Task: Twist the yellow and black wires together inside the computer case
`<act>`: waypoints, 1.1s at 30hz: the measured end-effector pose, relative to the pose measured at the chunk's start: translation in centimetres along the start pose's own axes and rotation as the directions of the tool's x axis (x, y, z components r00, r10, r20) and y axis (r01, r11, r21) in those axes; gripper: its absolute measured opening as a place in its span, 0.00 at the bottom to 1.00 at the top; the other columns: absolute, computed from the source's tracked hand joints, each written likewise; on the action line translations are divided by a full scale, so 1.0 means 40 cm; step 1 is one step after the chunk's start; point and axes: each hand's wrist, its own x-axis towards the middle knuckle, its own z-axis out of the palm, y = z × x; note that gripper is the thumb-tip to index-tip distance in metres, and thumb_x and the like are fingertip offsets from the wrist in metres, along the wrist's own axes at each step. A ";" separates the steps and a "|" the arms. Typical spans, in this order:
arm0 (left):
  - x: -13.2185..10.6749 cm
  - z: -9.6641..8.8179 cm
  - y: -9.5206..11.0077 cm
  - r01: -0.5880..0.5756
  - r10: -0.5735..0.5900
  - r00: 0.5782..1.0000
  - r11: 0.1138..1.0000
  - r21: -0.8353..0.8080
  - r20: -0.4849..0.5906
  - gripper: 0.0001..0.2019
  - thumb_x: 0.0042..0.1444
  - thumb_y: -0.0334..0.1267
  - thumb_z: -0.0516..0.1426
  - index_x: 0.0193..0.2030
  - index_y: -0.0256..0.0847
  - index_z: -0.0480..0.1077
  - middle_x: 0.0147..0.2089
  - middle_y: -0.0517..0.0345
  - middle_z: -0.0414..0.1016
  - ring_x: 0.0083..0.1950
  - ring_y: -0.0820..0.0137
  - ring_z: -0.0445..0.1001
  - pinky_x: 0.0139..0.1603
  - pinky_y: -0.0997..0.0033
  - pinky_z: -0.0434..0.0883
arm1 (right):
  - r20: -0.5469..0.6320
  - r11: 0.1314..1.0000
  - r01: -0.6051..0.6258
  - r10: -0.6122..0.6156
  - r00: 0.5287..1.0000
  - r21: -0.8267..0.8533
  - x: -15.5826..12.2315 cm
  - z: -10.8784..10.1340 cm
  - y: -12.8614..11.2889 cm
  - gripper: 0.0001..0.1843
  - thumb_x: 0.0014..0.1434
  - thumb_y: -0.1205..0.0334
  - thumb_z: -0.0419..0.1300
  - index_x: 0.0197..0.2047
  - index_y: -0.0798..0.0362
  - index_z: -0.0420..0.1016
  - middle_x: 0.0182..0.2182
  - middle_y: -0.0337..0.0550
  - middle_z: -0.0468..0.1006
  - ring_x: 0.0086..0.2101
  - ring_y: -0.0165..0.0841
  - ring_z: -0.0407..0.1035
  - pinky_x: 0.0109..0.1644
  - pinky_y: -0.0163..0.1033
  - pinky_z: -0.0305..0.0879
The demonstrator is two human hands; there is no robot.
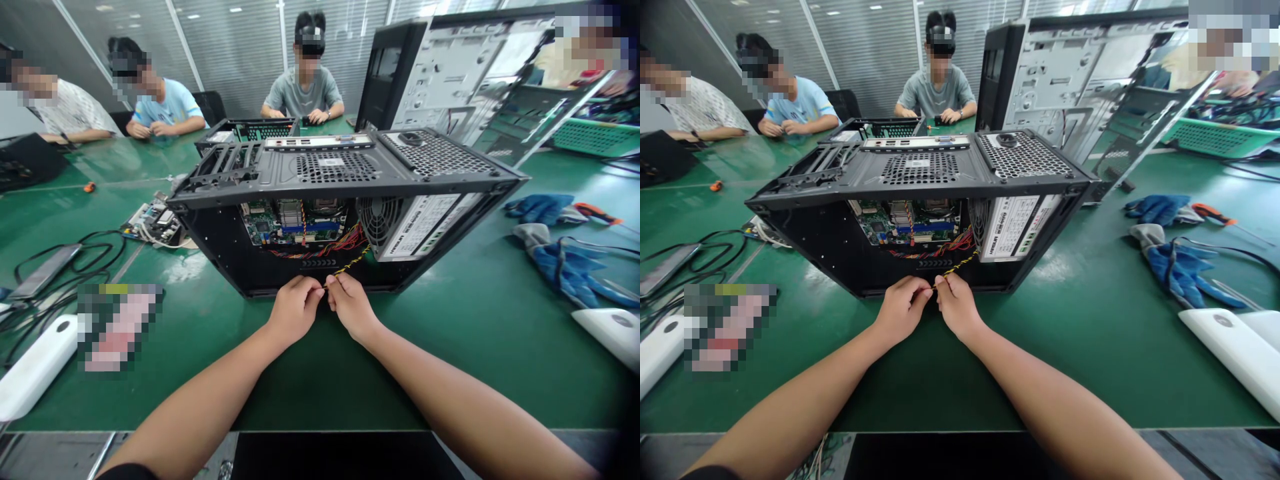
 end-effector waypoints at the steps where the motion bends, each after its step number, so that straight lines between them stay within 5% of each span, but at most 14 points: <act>1: 0.001 -0.001 0.000 0.008 -0.008 1.000 1.000 -0.016 0.005 0.06 0.63 0.30 0.56 0.34 0.41 0.71 0.31 0.60 0.72 0.33 0.71 0.71 0.35 0.71 0.69 | 0.001 1.000 0.003 -0.003 1.000 0.004 0.000 0.000 0.000 0.20 0.62 0.45 0.57 0.26 0.49 0.62 0.17 0.32 0.64 0.19 0.28 0.60 0.24 0.35 0.57; 17: -0.008 0.001 0.001 -0.081 0.084 0.996 0.987 0.139 -0.021 0.06 0.65 0.33 0.55 0.36 0.41 0.71 0.34 0.57 0.70 0.36 0.68 0.70 0.38 0.68 0.68 | -0.019 0.997 -0.039 0.040 0.999 0.068 0.002 0.004 -0.003 0.24 0.58 0.42 0.61 0.22 0.49 0.59 0.15 0.31 0.62 0.17 0.27 0.57 0.22 0.35 0.54; 33: -0.004 0.000 0.000 0.014 -0.015 1.000 0.999 0.051 0.016 0.06 0.64 0.32 0.55 0.34 0.41 0.69 0.33 0.59 0.72 0.34 0.70 0.71 0.36 0.70 0.66 | -0.002 1.000 -0.012 0.012 1.000 0.005 0.003 0.002 0.003 0.22 0.61 0.47 0.59 0.22 0.49 0.61 0.16 0.33 0.64 0.18 0.27 0.60 0.24 0.35 0.56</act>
